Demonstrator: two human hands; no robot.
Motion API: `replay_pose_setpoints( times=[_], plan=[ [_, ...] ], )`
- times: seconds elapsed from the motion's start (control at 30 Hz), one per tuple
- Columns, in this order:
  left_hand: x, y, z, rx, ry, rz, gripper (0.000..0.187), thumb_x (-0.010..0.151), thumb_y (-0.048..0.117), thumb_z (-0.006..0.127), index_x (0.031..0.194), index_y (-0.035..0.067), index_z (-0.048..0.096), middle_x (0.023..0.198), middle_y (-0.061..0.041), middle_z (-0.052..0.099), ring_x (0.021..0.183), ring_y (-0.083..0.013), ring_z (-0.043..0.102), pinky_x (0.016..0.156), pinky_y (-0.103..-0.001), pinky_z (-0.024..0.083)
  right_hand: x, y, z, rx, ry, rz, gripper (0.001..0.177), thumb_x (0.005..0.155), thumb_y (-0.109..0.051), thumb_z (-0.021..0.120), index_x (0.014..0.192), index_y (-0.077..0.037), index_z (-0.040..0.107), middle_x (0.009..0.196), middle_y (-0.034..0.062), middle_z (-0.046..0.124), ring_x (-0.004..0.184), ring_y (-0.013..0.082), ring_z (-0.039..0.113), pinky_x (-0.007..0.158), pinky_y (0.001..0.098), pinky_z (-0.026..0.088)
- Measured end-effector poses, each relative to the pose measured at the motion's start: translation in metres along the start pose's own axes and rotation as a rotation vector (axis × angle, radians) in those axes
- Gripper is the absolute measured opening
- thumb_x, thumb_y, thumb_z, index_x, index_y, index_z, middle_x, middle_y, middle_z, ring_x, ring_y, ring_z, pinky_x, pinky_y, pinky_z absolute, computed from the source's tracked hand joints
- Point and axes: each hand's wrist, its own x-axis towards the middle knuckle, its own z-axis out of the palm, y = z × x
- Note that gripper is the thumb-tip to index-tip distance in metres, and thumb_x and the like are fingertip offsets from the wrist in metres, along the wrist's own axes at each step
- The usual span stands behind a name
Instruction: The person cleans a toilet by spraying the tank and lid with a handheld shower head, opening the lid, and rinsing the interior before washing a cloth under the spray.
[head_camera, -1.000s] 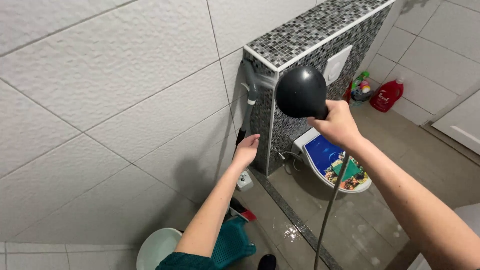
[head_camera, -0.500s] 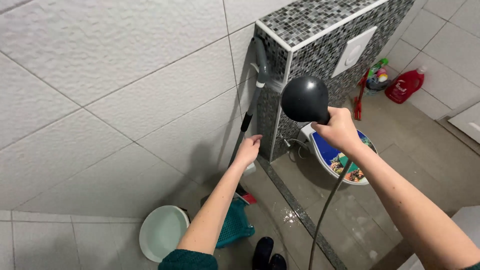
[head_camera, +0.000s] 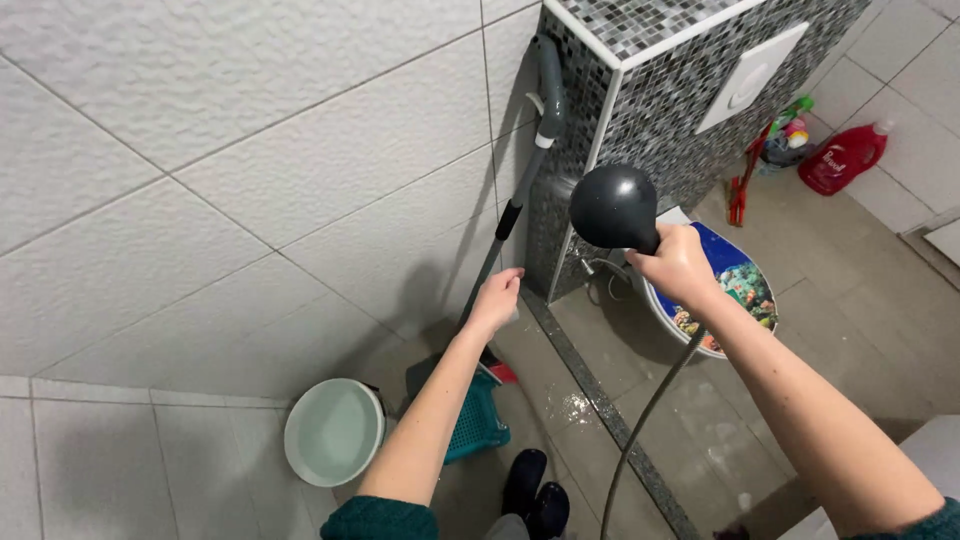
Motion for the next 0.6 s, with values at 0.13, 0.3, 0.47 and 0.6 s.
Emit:
replay_pose_setpoints(
  times=[0.13,0.3,0.47,0.6],
  plan=[
    [-0.010,0.000,-0.003,-0.018,0.010,-0.004,0.042,0.110,0.018,0.040,0.145,0.003,0.059,0.146,-0.022,0.059,0.142,-0.0400,0.048,0.118,-0.052,0.038,-0.002,0.018,0.019,-0.018,-0.011,0.021,0.016,0.073,-0.013,0.078,0.076,0.003,0.073,0.063,0.0223,0.065,0.068,0.0393,0.069,0.062,0.0409,0.050],
    [-0.016,-0.004,-0.006,0.003,0.014,-0.017,0.042,0.109,0.018,0.042,0.144,0.004,0.060,0.143,-0.022,0.061,0.140,-0.0402,0.050,0.116,-0.052,0.040,-0.019,-0.003,0.020,-0.044,-0.057,0.067,0.019,0.076,-0.014,0.076,0.081,0.004,0.074,0.069,0.0241,0.069,0.075,0.0415,0.071,0.066,0.0427,0.052],
    [-0.015,-0.014,-0.005,0.012,0.012,-0.034,0.042,0.109,0.020,0.043,0.144,0.006,0.061,0.142,-0.019,0.063,0.138,-0.0382,0.053,0.114,-0.050,0.043,-0.015,0.023,0.043,-0.044,-0.078,0.070,0.020,0.075,-0.017,0.077,0.083,0.000,0.075,0.071,0.0225,0.070,0.080,0.0428,0.072,0.068,0.0438,0.054],
    [-0.024,-0.014,-0.007,0.023,0.012,-0.026,0.042,0.108,0.020,0.044,0.142,0.004,0.062,0.141,-0.021,0.063,0.137,-0.0400,0.053,0.114,-0.052,0.043,-0.015,0.035,0.059,-0.069,-0.104,0.090,0.020,0.074,-0.021,0.076,0.082,-0.003,0.075,0.074,0.0211,0.071,0.085,0.0421,0.072,0.070,0.0473,0.054]
  ],
)
